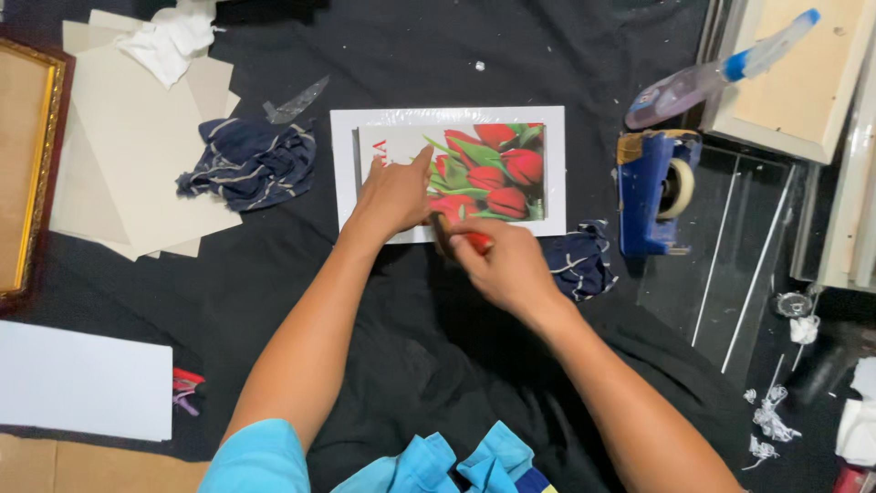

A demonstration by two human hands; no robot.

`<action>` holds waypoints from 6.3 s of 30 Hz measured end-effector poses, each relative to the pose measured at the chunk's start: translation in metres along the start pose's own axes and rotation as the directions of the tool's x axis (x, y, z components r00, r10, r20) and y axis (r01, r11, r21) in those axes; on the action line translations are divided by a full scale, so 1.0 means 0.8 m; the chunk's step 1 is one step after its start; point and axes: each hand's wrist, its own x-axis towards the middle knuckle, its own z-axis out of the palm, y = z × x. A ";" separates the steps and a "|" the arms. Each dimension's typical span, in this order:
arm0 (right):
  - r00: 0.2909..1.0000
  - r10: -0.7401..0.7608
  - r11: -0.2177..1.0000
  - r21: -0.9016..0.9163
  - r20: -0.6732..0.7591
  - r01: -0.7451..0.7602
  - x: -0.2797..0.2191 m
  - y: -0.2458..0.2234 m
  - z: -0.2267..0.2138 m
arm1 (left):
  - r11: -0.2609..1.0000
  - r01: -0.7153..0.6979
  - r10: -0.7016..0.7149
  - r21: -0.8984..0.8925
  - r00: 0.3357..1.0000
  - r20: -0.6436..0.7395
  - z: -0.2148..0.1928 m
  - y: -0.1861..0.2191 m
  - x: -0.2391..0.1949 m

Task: The person cleans two framed pictures of red tulips on a black-covered table. They use a brush to dust the front and back of the first frame, then wipe it with a cloth before stacking it. They repeat the same process on a second frame.

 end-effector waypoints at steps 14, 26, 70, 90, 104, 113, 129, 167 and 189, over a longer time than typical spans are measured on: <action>0.966 -0.188 0.982 -0.058 -0.175 0.181 0.011 0.021 0.033 | 0.978 0.021 -0.009 -0.208 0.998 0.059 -0.011 -0.036 0.009; 0.990 0.081 0.990 0.121 -0.116 -0.067 0.023 0.015 0.008 | 0.984 0.009 0.009 -0.177 0.995 0.097 -0.019 -0.026 0.003; 0.860 0.508 0.751 -0.463 -0.050 -0.471 -0.008 0.211 -0.015 | 0.995 -0.059 0.049 -0.084 0.992 -0.113 -0.015 -0.050 -0.085; 0.860 -0.474 0.658 -0.573 0.189 0.489 0.017 0.048 0.259 | 0.993 0.114 -0.108 -0.023 0.974 0.197 0.044 -0.058 0.006; 0.897 0.417 0.681 -0.704 0.146 -0.201 -0.029 0.115 0.007 | 0.994 0.106 -0.104 -0.027 0.992 0.067 0.023 -0.036 -0.017; 0.945 0.285 0.755 -0.645 0.158 -0.120 -0.003 0.109 0.015 | 0.995 -0.071 0.056 0.076 0.982 0.180 0.023 0.048 -0.060; 0.951 -0.285 0.659 -0.696 0.118 0.284 0.155 0.268 -0.073 | 0.997 -0.043 0.015 0.067 0.930 0.368 0.044 0.039 -0.025; 0.885 -0.276 0.757 -0.652 -0.375 -0.040 0.222 0.266 -0.047 | 0.996 -0.033 -0.007 0.081 0.893 0.450 0.030 0.044 -0.034; 0.810 -0.575 0.749 -0.475 -0.119 0.462 0.299 -0.006 0.187 | 0.998 0.062 -0.063 0.014 0.930 0.361 0.034 0.039 -0.034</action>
